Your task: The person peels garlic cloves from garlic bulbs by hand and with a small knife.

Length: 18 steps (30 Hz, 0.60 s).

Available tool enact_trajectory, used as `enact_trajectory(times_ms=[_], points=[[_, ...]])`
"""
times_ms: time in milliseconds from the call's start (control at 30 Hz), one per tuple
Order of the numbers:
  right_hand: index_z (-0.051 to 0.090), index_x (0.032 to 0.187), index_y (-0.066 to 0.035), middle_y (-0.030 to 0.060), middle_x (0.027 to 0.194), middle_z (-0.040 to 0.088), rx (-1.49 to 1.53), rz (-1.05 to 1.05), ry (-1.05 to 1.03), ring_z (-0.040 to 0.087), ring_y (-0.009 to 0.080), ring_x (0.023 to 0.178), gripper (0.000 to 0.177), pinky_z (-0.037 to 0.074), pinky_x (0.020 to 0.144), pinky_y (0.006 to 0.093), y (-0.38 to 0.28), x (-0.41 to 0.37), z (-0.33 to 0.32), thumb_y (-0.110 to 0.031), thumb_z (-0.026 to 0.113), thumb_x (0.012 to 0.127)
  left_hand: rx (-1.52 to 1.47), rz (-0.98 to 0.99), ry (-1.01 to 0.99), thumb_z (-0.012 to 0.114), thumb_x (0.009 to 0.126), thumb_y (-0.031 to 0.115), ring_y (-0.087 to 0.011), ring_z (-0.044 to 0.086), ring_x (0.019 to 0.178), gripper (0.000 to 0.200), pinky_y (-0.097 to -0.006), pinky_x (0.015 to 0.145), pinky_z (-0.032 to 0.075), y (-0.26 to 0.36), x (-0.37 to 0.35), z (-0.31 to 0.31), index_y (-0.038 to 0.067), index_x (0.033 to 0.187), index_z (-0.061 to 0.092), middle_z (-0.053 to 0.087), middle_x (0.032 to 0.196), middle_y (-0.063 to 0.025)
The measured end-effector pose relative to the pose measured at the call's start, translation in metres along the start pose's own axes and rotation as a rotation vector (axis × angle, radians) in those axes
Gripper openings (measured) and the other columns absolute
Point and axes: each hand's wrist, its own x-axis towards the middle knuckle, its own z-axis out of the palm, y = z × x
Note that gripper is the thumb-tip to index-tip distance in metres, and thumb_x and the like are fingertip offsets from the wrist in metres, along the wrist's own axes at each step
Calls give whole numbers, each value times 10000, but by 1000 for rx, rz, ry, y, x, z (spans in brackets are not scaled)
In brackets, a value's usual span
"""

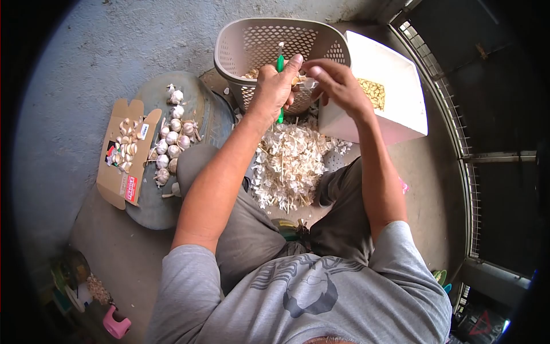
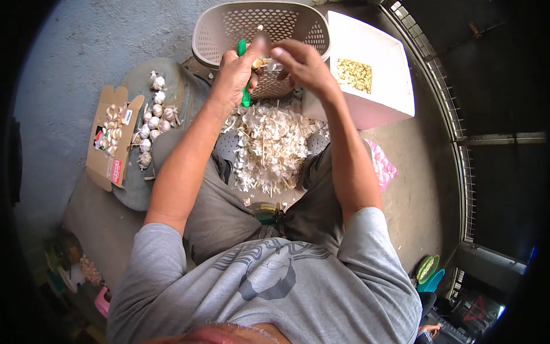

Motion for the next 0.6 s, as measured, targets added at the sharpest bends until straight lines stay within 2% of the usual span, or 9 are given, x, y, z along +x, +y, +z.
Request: enact_trajectory(times_ms=[67, 100, 167, 267, 333, 400, 433, 467, 600], points=[[679, 1091, 6, 5, 790, 644, 2, -40, -62, 612, 89, 679, 365, 499, 546, 252, 8, 4, 19, -350, 608, 1054, 32, 52, -4, 685, 947, 573, -61, 475, 409, 545, -228, 346, 324, -4, 3, 2, 28, 964, 676, 640, 738, -47], [656, 1013, 1, -10, 767, 602, -64, -72, -38, 542, 73, 647, 345, 471, 553, 248, 10, 7, 25, -339, 610, 1057, 47, 79, -7, 673, 949, 589, -62, 468, 406, 561, -231, 348, 320, -6, 3, 3, 28, 963, 673, 637, 739, -42], [631, 981, 19, -9, 777, 607, -97, 3, -81, 534, 82, 677, 343, 461, 580, 268, 8, 9, 20, -312, 606, 1064, 61, 110, 6, 680, 952, 575, -64, 463, 413, 542, -230, 357, 327, -8, 2, 4, 37, 885, 674, 615, 714, -19], [646, 987, 57, 172, 678, 626, -105, -276, 122, 591, 218, 618, 318, 486, 593, 404, 32, 20, 33, -260, 651, 1014, 148, 222, 86, 696, 950, 559, -51, 436, 425, 533, -231, 370, 312, -10, 5, 6, 46, 808, 666, 577, 668, 14], [615, 983, 53, 217, 695, 619, -269, -259, 189, 619, 302, 634, 313, 494, 612, 435, 14, 10, 36, -258, 635, 1017, 241, 417, 150, 702, 955, 537, -40, 413, 434, 523, -232, 379, 301, -18, 10, 7, 57, 754, 649, 546, 631, 36], [552, 945, 36, 260, 736, 631, -305, -240, 218, 647, 419, 675, 322, 506, 637, 468, -3, 1, 42, -268, 589, 1042, 132, 388, 158, 703, 967, 507, -71, 476, 524, 527, -264, 489, 388, -14, 8, 9, 38, 737, 639, 540, 606, 27], [545, 937, 36, 259, 739, 633, -264, -255, 221, 654, 410, 678, 323, 509, 637, 466, -3, 1, 45, -265, 578, 1049, 79, 373, 161, 704, 973, 492, -87, 508, 568, 529, -279, 544, 432, -11, 5, 10, 28, 729, 634, 537, 594, 23], [538, 929, 37, 257, 743, 636, -223, -271, 224, 660, 401, 680, 325, 511, 637, 464, -4, 2, 47, -261, 567, 1057, -90, 351, 139, 707, 978, 473, -68, 460, 555, 511, -281, 504, 402, -9, 4, 12, 48, 709, 618, 538, 598, 24], [501, 893, 36, 236, 734, 656, -147, -332, 191, 680, 299, 634, 345, 521, 567, 404, -11, 1, 54, -247, 512, 1090, -237, 186, 86, 643, 1015, 446, -68, 432, 406, 467, -256, 348, 320, -7, -2, 7, 135, 674, 568, 535, 566, 26]])
